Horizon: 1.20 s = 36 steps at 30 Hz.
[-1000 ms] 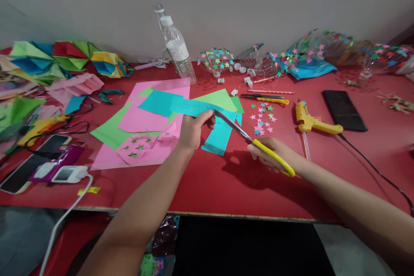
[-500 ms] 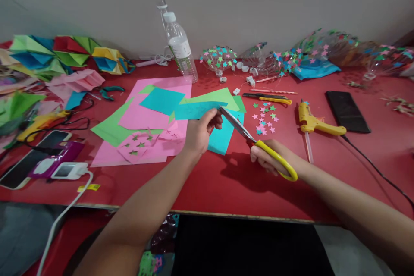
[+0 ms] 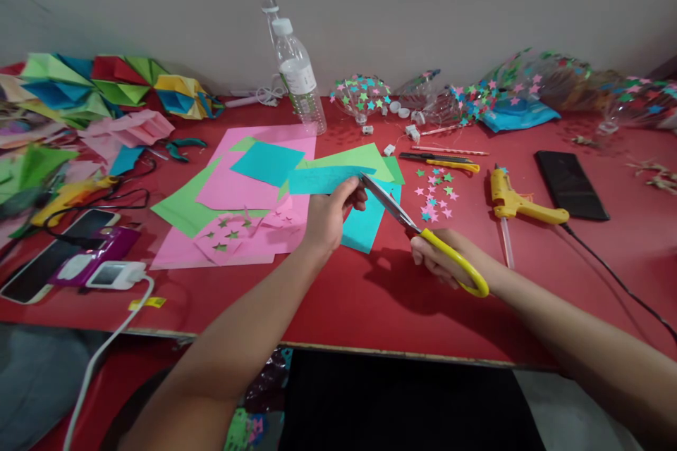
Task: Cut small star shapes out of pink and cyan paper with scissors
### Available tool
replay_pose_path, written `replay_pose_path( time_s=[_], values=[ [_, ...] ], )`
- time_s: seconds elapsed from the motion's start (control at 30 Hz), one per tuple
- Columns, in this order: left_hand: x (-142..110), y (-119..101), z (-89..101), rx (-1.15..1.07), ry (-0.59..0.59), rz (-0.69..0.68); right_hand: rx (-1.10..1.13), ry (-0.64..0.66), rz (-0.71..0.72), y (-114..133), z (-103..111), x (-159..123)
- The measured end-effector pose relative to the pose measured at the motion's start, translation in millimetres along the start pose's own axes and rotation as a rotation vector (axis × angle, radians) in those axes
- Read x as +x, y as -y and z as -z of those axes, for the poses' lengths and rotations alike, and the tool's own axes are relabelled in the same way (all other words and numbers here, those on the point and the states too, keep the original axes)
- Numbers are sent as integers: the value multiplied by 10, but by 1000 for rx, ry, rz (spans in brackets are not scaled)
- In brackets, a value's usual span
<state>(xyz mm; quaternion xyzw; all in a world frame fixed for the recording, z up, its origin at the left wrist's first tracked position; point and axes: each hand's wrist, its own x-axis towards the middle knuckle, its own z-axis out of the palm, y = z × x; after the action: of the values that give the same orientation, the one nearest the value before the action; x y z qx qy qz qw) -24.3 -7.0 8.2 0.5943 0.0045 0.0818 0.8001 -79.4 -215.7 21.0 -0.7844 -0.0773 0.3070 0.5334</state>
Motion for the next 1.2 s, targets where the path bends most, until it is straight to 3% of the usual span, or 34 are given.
replay_pose_path(
  time_s=[0.47,0.8,1.2],
  values=[
    [36,-10,16,20,6,22,-60,-45,-66,63,-6,3],
    [128,-145,131,63,143,44,-72,-40,-68,66,40,-17],
    [170,-229,200,136,249,64,-109,15,50,23,78,-34]
  ],
)
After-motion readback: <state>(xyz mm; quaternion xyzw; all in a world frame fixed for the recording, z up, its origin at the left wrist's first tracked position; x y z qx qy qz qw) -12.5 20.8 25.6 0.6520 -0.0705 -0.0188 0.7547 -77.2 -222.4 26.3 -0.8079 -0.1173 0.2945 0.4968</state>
